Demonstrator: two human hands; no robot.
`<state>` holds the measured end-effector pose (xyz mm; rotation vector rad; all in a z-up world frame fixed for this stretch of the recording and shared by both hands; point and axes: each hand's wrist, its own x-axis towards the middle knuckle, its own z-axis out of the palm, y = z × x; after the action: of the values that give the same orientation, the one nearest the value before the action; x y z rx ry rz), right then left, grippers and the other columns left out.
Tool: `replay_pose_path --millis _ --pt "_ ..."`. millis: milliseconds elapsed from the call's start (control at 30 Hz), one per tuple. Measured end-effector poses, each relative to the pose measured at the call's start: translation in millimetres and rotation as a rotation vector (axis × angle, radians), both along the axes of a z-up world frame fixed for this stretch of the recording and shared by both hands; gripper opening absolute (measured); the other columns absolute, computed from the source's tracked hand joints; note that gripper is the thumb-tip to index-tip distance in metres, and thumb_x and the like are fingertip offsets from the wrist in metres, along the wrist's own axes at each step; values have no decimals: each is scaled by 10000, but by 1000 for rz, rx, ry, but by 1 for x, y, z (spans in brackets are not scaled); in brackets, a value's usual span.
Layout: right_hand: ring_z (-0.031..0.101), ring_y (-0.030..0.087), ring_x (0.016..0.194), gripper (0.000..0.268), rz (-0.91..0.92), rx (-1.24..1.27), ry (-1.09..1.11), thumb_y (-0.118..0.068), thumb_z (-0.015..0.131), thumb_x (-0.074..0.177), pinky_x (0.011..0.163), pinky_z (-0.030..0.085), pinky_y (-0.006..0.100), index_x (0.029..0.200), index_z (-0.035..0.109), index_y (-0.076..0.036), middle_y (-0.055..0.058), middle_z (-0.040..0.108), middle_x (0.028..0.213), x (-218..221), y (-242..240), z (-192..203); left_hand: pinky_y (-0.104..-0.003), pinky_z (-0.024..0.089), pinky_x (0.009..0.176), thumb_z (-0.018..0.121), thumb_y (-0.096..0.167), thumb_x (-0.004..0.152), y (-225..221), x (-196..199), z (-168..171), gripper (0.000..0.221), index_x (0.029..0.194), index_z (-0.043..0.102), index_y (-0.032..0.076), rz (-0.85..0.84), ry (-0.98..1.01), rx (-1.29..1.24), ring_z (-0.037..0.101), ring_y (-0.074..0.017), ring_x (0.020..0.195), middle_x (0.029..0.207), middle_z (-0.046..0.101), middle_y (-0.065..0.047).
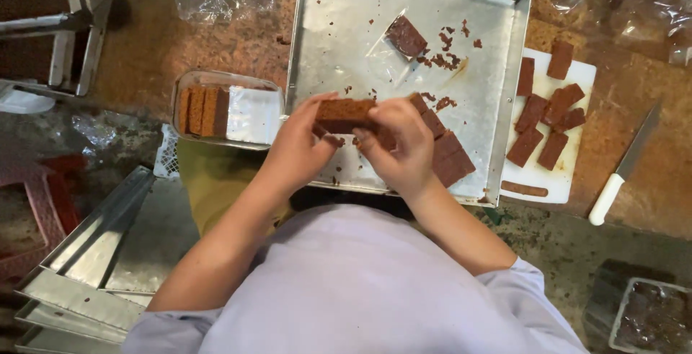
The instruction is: The person places slices of a chocolate baked good into plastic sleeves and then arranges them in a clear plastic container.
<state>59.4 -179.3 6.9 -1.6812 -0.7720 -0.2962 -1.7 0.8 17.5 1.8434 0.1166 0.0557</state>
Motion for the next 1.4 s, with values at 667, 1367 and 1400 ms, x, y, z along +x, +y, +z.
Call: replay_pose_path --millis 667,1367,1400 --pt "564 152 582 413 7 -270 274 -88 746 954 564 456 277 1339 607 -144 24 583 699 21 4 -3 -424 610 897 642 -46 811 -41 -22 17 534 1345 620 -35 -170 -642 371 714 -376 1099 1321 634 -205" --pt "535 257 894 60 -168 -852 -26 -176 722 981 799 413 408 942 696 -213 3 565 808 144 -88 -76 -287 598 674 750 44 897 86 -44 -67 175 1031 791 148 182 -111 401 741 -214 832 869 762 -39" --pt "539 275 804 182 -167 -641 129 -155 679 1072 752 438 388 894 655 -133 58 540 728 141 -91 -62 -270 602 678 760 5 863 86 -44 -66 215 1024 796 142 206 -161 402 737 -201 833 876 762 -30"
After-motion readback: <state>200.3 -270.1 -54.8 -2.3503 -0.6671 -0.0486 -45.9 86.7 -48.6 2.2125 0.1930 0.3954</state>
